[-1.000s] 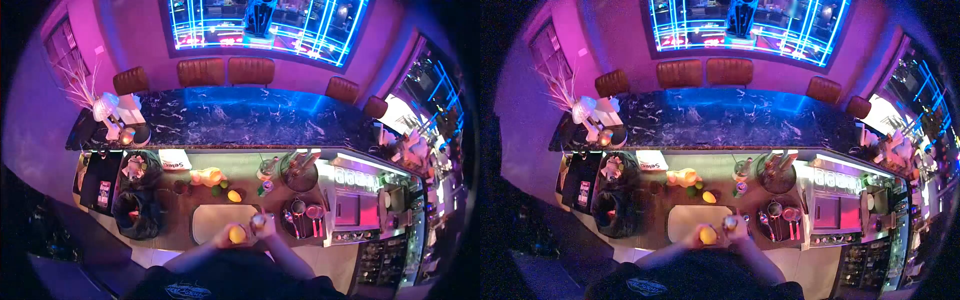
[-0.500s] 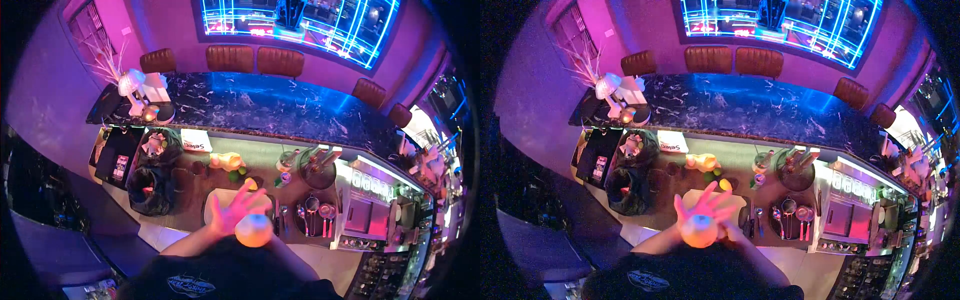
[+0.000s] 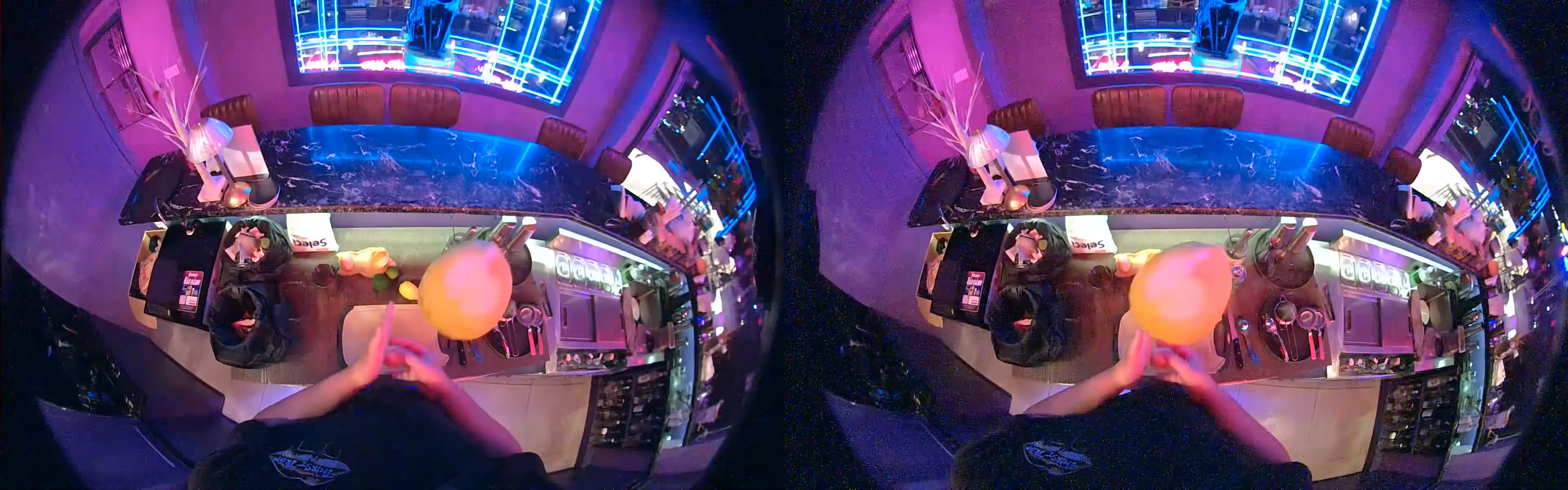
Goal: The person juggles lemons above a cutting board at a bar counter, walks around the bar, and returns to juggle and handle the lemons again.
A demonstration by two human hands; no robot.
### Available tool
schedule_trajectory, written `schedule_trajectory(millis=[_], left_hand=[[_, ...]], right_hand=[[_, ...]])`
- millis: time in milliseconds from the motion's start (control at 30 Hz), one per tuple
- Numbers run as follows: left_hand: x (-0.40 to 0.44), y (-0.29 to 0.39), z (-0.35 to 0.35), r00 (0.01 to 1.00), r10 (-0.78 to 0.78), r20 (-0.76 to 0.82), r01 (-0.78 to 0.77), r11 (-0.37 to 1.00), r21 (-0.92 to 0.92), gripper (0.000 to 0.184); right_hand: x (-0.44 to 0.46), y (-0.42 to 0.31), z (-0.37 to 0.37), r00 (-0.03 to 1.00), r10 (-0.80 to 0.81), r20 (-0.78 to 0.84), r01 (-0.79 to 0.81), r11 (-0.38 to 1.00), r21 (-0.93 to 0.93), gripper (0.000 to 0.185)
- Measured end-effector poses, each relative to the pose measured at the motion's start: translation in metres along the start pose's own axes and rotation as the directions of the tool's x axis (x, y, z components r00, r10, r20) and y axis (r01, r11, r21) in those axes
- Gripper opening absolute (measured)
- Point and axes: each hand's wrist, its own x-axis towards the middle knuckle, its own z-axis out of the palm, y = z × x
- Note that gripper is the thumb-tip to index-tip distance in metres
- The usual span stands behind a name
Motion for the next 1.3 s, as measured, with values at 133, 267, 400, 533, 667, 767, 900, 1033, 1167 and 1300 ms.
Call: schedule_trajectory(millis=[133, 267, 400, 533, 667, 767, 900, 1033, 1167, 1300], left_hand=[[-0.014, 0.107, 0.088, 0.919, 0.247, 0.307, -0.157, 0.944, -0.289, 0.086], [-0.066, 0.103, 0.068, 0.875, 0.149, 0.461, 0.22, 0.726, -0.651, 0.062], [-0.094, 0.084, 0.028, 0.981, -0.167, 0.103, 0.195, 0.776, -0.6, 0.028], [-0.064, 0.045, -0.007, 0.948, -0.237, -0.213, 0.143, 0.914, -0.381, 0.037], [-0.042, 0.062, 0.035, 0.989, 0.148, -0.003, -0.144, 0.958, -0.246, 0.09], [-0.048, 0.126, 0.065, 0.97, 0.236, 0.062, -0.237, 0.972, 0.009, 0.111], [-0.122, 0.2, 0.073, 0.871, 0.377, 0.315, -0.172, 0.834, -0.524, 0.105], [-0.167, 0.208, 0.046, 0.561, 0.204, 0.802, -0.353, 0.936, 0.009, 0.024], [-0.166, 0.163, 0.022, 0.982, 0.16, -0.1, -0.185, 0.716, -0.673, 0.017], [-0.094, 0.1, -0.019, 0.823, -0.157, -0.545, -0.196, 0.823, -0.533, 0.019]], right_hand=[[-0.006, 0.027, 0.0, 0.998, -0.013, 0.059, 0.015, 1.0, -0.027, 0.053], [0.0, 0.046, -0.025, 0.983, -0.027, 0.182, -0.033, 0.947, 0.32, 0.039], [-0.006, -0.022, -0.001, 0.971, -0.224, -0.088, 0.236, 0.819, 0.524, 0.054], [-0.044, -0.089, 0.106, 0.827, -0.478, -0.295, 0.559, 0.754, 0.346, 0.058], [-0.001, 0.006, 0.028, 0.867, -0.497, -0.024, 0.415, 0.75, -0.516, 0.059], [0.02, 0.054, 0.005, 1.0, -0.009, 0.005, 0.008, 0.988, 0.155, 0.059], [0.024, 0.067, -0.024, 0.995, 0.096, 0.022, -0.098, 0.943, 0.318, 0.06], [0.021, 0.063, -0.056, 0.971, 0.237, -0.011, -0.193, 0.817, 0.543, 0.041], [0.018, 0.077, -0.043, 0.905, -0.417, -0.08, 0.394, 0.895, -0.21, 0.035], [0.044, 0.007, -0.039, 0.968, -0.057, -0.242, 0.203, 0.746, 0.634, 0.048]])
